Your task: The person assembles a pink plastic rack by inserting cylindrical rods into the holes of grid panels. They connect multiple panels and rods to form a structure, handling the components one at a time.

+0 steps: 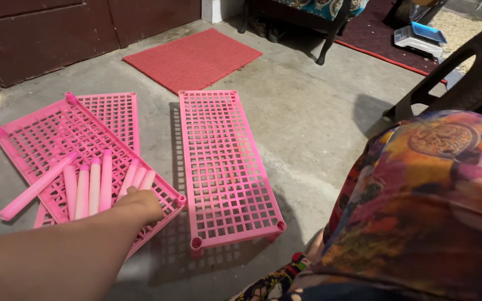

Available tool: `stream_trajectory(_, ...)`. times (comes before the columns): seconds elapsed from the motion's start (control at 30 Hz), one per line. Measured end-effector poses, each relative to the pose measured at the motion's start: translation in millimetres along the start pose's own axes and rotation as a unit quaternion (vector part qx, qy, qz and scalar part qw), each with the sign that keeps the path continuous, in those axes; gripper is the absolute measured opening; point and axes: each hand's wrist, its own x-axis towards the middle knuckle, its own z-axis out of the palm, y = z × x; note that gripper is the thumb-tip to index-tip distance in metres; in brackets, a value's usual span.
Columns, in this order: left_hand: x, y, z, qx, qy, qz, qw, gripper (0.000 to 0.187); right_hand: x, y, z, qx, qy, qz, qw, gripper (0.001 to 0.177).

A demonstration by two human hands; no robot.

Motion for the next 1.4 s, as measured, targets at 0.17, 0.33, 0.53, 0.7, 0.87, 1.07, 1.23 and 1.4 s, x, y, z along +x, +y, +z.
stream_trajectory(0.17, -16, 4, -3, 0.017, 0.08, 0.008, 0.997, 0.057, 10, 6, 17, 0.007, -0.004, 0.008, 1.0, 0.036)
stream_trajectory(0.33, -36, 4, -6, -0.001, 0.094, 0.01, 0.996, 0.054, 5, 10, 18, 0.014, 0.005, 0.0, 1.0, 0.039)
stream_trajectory(0.53, -57, -2, -2, 0.029, 0.116, 0.049, 0.992, 0.055, 1, 5, 19, 0.01, 0.008, -0.013, 1.0, 0.043)
stream_trajectory(0.7, -58, -4, 5, 0.038, 0.135, 0.093, 0.986, 0.053, -5, -20, -26, 0.02, 0.072, -0.047, 0.996, 0.048)
stream_trajectory(0.87, -60, 11, -7, -0.058, 0.139, 0.232, 0.961, 0.051, -37, -84, -123, 0.062, 0.231, -0.146, 0.96, 0.052)
stream_trajectory(1.07, -85, 50, -38, -0.151, 0.115, 0.328, 0.925, 0.03, -111, -205, -189, 0.071, 0.342, -0.345, 0.871, 0.059)
stream_trajectory(1.23, -63, 67, -29, -0.265, 0.112, 0.526, 0.8, 0.067, -145, -285, -114, 0.022, 0.181, -0.531, 0.827, 0.064)
stream_trajectory(1.4, -53, 73, -17, -0.297, 0.038, 0.494, 0.816, 0.073, -150, -324, -44, -0.046, -0.01, -0.543, 0.838, 0.056)
